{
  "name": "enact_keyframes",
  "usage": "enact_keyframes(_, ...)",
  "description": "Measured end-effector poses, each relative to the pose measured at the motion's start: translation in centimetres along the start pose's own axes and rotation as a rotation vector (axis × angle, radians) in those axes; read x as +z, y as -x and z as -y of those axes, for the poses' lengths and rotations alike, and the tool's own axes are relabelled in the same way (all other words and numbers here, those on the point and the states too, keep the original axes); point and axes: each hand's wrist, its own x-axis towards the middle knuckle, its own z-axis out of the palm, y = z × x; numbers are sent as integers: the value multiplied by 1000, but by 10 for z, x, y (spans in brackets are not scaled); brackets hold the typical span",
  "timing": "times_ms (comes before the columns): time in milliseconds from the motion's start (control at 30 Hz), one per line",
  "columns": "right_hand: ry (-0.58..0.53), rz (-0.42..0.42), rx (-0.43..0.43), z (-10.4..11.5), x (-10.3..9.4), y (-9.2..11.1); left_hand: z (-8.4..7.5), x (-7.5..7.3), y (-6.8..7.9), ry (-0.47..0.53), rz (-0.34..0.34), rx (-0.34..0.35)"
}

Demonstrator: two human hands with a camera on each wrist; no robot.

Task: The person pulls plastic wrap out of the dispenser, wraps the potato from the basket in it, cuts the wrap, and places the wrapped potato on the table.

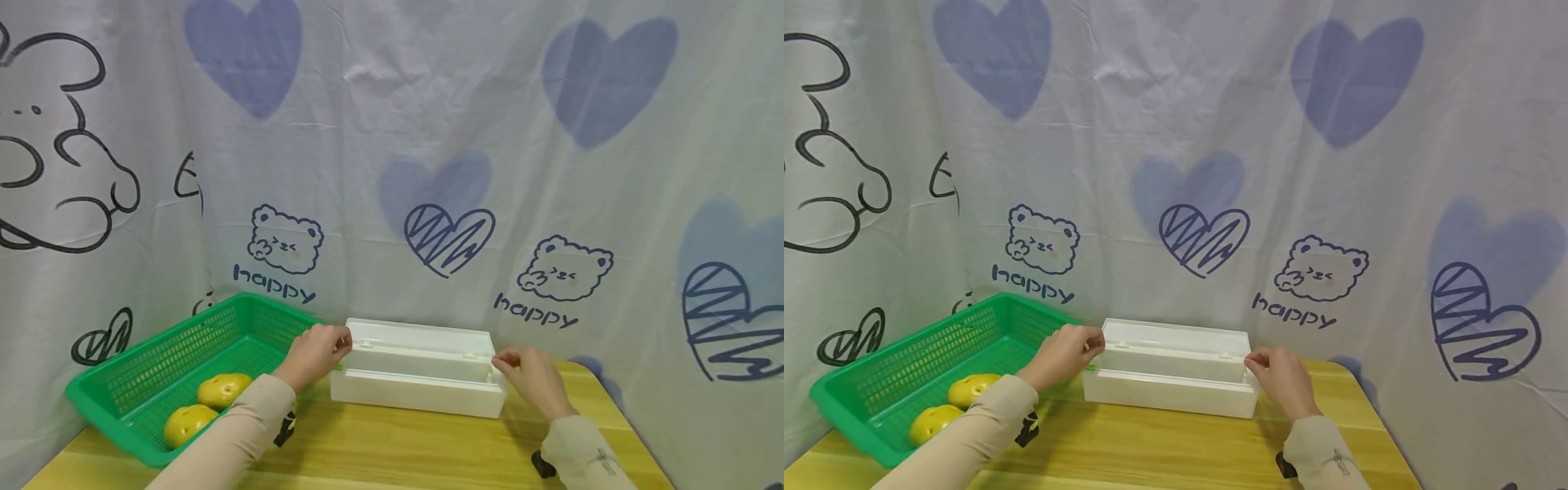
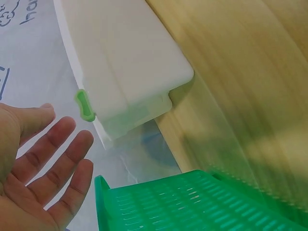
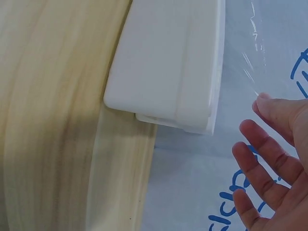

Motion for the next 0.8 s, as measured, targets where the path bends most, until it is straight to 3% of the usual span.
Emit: enact_keyframes(800, -33, 27, 9, 5, -12, -4, 1, -11, -6, 55, 32, -36)
